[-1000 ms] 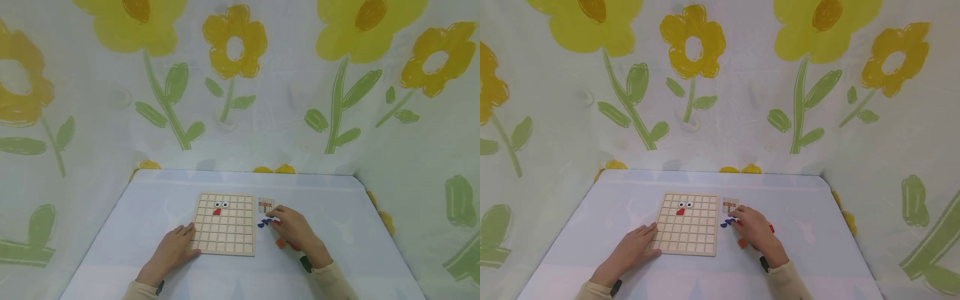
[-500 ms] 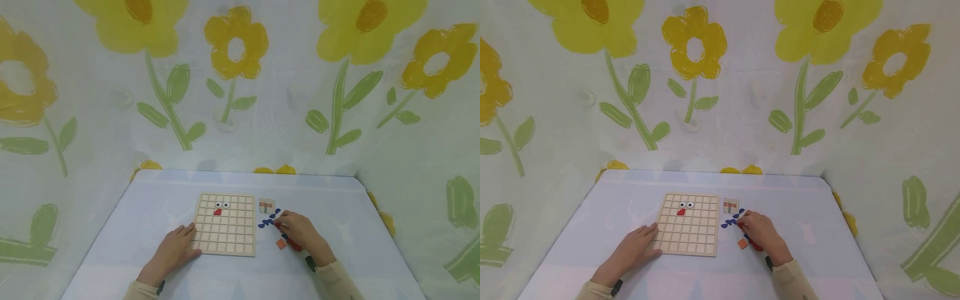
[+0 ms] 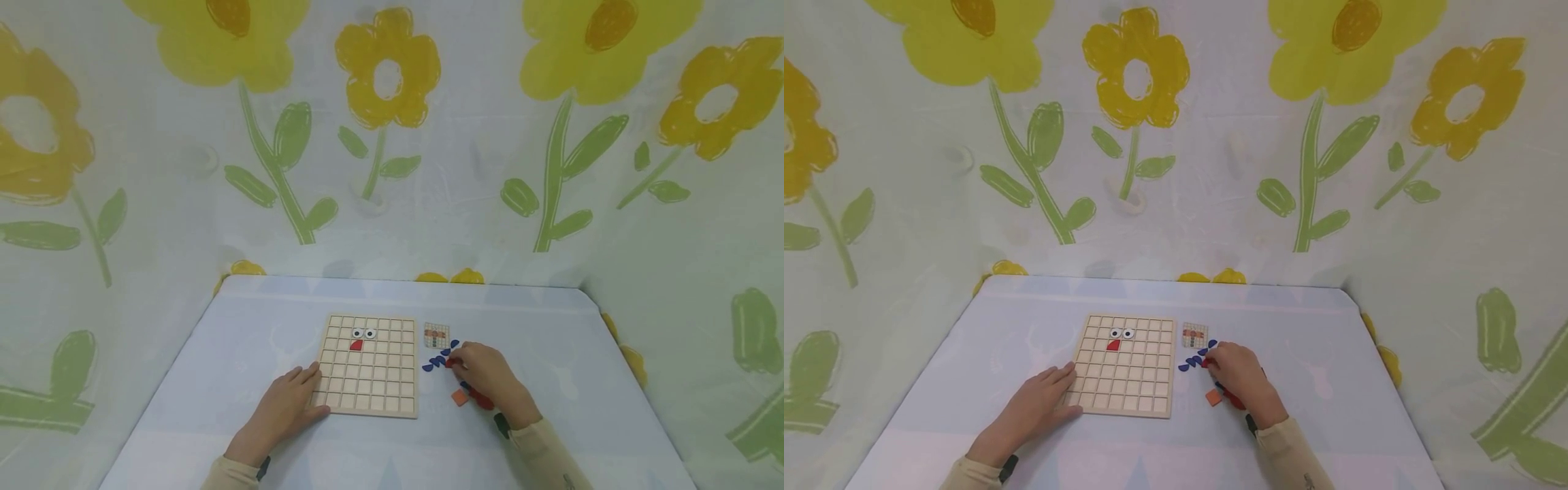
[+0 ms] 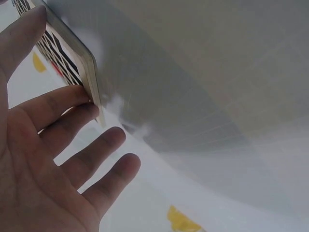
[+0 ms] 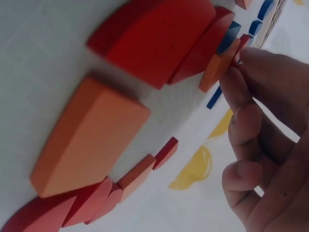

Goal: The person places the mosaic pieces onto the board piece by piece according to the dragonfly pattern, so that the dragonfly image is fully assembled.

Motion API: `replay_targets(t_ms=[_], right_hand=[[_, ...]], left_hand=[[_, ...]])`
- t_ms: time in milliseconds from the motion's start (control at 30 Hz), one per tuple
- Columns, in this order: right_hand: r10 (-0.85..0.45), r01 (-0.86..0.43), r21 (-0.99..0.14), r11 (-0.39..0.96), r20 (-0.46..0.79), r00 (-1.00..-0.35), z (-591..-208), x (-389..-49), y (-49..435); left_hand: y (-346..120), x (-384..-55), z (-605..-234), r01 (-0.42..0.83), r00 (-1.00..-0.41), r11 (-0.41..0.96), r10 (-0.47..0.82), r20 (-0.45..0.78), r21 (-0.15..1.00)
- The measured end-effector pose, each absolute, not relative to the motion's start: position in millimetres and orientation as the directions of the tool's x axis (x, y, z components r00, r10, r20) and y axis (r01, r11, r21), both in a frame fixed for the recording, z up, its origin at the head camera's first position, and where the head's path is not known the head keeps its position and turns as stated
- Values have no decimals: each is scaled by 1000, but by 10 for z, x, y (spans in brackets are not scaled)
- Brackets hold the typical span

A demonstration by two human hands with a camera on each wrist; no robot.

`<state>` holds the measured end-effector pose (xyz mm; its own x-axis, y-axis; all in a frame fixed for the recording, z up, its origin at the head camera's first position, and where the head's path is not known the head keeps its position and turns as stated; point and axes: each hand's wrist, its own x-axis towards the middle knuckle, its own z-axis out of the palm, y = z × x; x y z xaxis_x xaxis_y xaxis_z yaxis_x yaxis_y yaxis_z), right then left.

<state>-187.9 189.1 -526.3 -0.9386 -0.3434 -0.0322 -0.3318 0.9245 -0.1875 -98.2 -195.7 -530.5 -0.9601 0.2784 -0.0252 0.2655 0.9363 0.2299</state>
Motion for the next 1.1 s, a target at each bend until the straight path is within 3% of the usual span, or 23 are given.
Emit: replay_targets(t_ms=[467,1100], right_hand=[[-395,-394,-163,904,31,-918,-5273,-1863,1854],[-408,-398,-189,898,-14,-913,-5251,-1828,1870]], left_hand=[[-1964,-985,-5337,275,-958,935,285,-14,225],[-1982,-996,-5377,264,-960,938,278,-31,225]])
